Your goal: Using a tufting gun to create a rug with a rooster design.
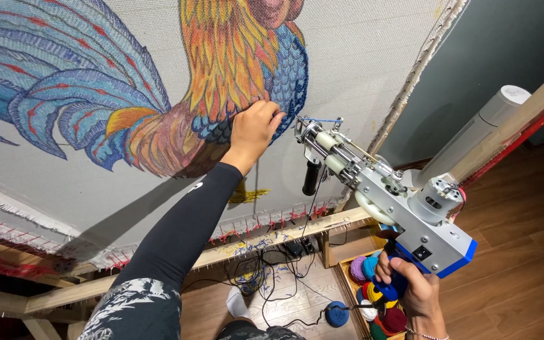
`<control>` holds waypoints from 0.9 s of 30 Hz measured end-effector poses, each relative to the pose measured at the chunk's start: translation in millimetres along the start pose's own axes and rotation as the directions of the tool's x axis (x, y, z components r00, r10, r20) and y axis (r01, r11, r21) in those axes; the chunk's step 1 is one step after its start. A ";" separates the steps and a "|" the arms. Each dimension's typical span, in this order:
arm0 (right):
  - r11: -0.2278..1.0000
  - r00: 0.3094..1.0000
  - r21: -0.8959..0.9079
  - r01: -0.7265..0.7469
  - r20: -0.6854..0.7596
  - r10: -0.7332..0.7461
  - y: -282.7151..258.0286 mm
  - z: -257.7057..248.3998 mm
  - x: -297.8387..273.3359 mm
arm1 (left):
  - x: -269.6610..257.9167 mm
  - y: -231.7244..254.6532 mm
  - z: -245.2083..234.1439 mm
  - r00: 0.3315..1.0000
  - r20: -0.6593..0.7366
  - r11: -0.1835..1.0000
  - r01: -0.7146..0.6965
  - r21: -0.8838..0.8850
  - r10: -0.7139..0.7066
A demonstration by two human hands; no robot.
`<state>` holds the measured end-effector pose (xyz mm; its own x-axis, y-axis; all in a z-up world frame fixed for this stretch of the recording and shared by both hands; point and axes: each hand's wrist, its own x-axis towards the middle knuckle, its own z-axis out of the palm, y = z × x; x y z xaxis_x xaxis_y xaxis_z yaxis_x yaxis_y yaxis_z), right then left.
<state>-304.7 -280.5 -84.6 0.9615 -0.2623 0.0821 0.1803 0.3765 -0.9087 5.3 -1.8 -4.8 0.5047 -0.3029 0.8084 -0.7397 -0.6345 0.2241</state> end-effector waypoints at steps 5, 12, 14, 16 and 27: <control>1.000 1.000 -0.015 0.006 -0.001 -0.006 -0.4 1.8 -0.5 | -20.4 11.7 -0.6 0.992 0.043 0.976 0.121 -0.183 -0.115; 0.999 0.999 0.032 0.028 0.040 -0.029 9.4 -2.2 2.9 | -100.8 15.5 76.5 0.756 0.631 0.552 0.605 -0.573 -0.173; 0.999 0.999 0.029 0.017 0.027 -0.018 8.9 1.5 3.6 | -106.6 28.6 92.3 0.704 0.687 0.542 0.654 -0.528 -0.181; 1.000 1.000 0.027 0.008 0.017 -0.008 8.9 3.3 5.0 | -108.6 41.0 100.2 0.650 0.737 0.534 0.697 -0.479 -0.187; 0.983 0.962 0.048 -0.178 0.216 0.164 18.5 -32.3 24.0 | -158.4 26.6 115.6 0.611 0.626 0.140 0.760 -0.634 -0.484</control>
<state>-285.0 -308.6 -112.7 0.9998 0.0013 0.0183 0.0157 0.4593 -0.8881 -42.9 -52.9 -189.7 0.9451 -0.3236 0.0451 -0.0021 0.1320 0.9912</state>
